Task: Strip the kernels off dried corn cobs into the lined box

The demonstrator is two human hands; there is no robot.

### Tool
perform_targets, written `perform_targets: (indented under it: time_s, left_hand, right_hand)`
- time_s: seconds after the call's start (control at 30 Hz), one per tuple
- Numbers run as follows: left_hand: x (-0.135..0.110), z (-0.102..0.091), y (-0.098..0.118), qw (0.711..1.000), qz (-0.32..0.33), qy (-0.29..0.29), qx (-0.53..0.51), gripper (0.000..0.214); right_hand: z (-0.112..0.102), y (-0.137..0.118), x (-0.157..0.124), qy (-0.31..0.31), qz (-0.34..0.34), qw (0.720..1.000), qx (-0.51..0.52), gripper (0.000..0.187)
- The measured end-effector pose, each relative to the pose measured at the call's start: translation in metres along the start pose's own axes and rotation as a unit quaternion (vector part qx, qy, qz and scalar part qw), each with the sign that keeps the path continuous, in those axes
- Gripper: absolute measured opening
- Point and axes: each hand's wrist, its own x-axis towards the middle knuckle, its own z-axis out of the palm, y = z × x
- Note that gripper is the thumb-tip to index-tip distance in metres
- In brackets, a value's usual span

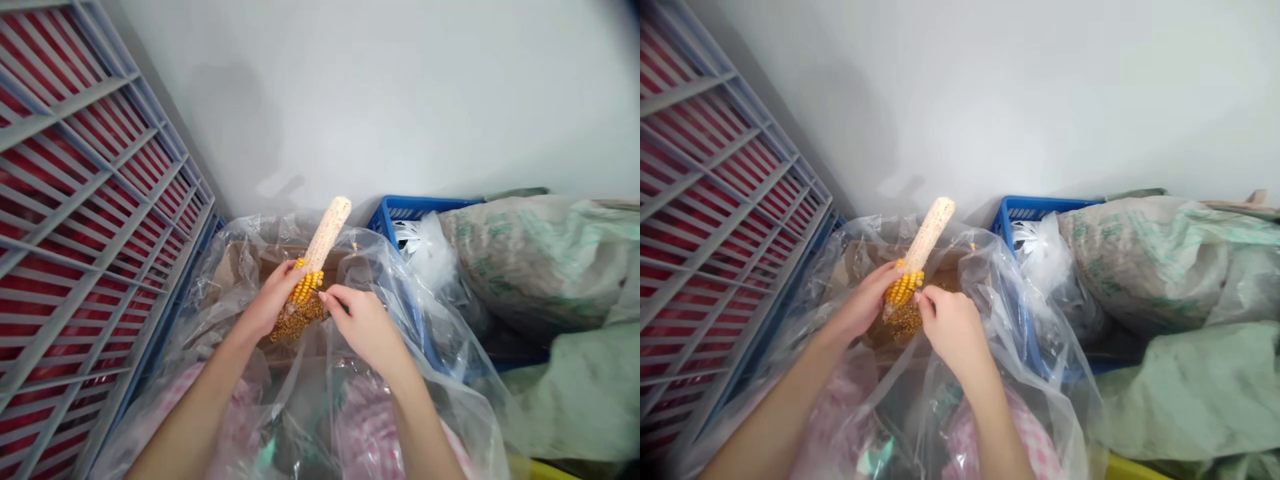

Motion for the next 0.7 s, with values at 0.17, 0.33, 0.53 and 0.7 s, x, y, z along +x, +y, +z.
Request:
perform_targets:
  time_s: [0.17,0.33,0.53,0.7]
  left_hand:
    - [-0.001,-0.001,0.007,0.988,-0.065,-0.089,-0.108,0.026]
    - [0.0,0.013,-0.007,0.999,0.035,0.01,-0.037,0.033]
    - [0.014,0.019,-0.032,0.983,0.074,0.133,0.104,0.039]
    - [0.023,0.013,-0.046,0.979,0.05,0.161,0.115,0.042]
  right_hand:
    - [-0.009,0.003,-0.006,-0.023,-0.001,0.999,0.024,0.027]
    - [-0.004,0.005,-0.003,-0.018,0.009,1.0,0.008,0.028]
    - [0.023,0.014,0.01,0.01,0.035,0.999,-0.026,0.029]
    - [0.048,0.018,0.016,0.027,0.054,0.998,0.014,0.03]
